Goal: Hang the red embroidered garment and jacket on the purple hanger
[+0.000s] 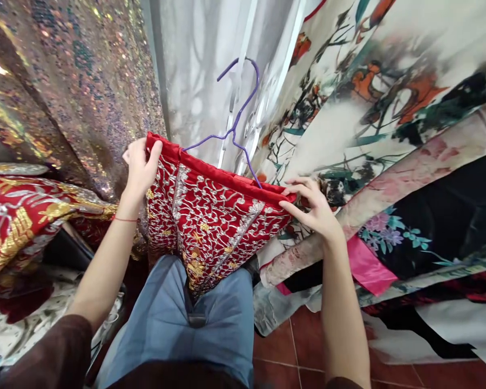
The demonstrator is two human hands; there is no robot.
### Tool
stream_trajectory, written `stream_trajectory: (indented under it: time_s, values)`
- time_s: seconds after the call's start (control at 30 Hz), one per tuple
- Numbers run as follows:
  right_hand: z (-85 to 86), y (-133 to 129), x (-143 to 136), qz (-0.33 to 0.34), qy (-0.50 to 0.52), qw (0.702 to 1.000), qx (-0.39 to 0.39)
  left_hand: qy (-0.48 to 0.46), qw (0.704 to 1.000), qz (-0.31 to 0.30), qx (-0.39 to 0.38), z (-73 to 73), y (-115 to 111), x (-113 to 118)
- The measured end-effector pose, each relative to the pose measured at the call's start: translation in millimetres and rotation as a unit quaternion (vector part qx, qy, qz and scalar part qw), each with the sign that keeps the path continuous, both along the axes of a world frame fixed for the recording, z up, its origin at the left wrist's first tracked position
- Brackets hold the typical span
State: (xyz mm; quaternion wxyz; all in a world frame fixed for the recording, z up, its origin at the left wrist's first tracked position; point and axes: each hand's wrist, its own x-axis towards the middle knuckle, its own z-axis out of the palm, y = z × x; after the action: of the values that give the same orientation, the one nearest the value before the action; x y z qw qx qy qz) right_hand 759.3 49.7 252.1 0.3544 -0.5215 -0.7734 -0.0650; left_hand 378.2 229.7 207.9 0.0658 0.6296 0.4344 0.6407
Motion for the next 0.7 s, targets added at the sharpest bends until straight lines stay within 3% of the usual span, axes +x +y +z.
stream_trajectory:
  time_s: [0.1, 0.23, 0.37, 0.43, 0.57, 0.63, 0.7]
  values:
    - [-15.2, 3.3, 14.8, 0.046, 0.077, 0.995, -0.053, 0.012, 0.997, -0.080, -0.016, 0.7, 8.8, -4.7]
    - [-25.6, 12.7, 4.7, 0.061, 0.186, 0.980, 0.023, -0.010, 0.997, -0.072, 0.007, -0.4, 5.5, -14.8]
    - [-15.6, 23.1, -11.7, 0.102, 0.264, 0.954, 0.102, -0.058, 0.997, -0.045, 0.030, 5.1, 1.0, -22.5]
    - [-4.5, 25.9, -16.1, 0.087, 0.277, 0.950, 0.116, -0.094, 0.994, -0.054, 0.033, 8.1, -0.9, -25.0]
    - [14.6, 28.7, -19.8, 0.008, 0.218, 0.970, 0.111, -0.119, 0.981, -0.141, -0.050, 7.3, -6.6, -29.4]
    - [16.4, 30.7, -22.6, -0.028, 0.147, 0.984, 0.099, -0.113, 0.968, -0.188, -0.124, 3.7, -8.1, -30.6]
    - [12.4, 34.1, -27.0, -0.058, 0.093, 0.989, 0.102, -0.097, 0.962, -0.196, -0.161, 0.4, -6.4, -30.6]
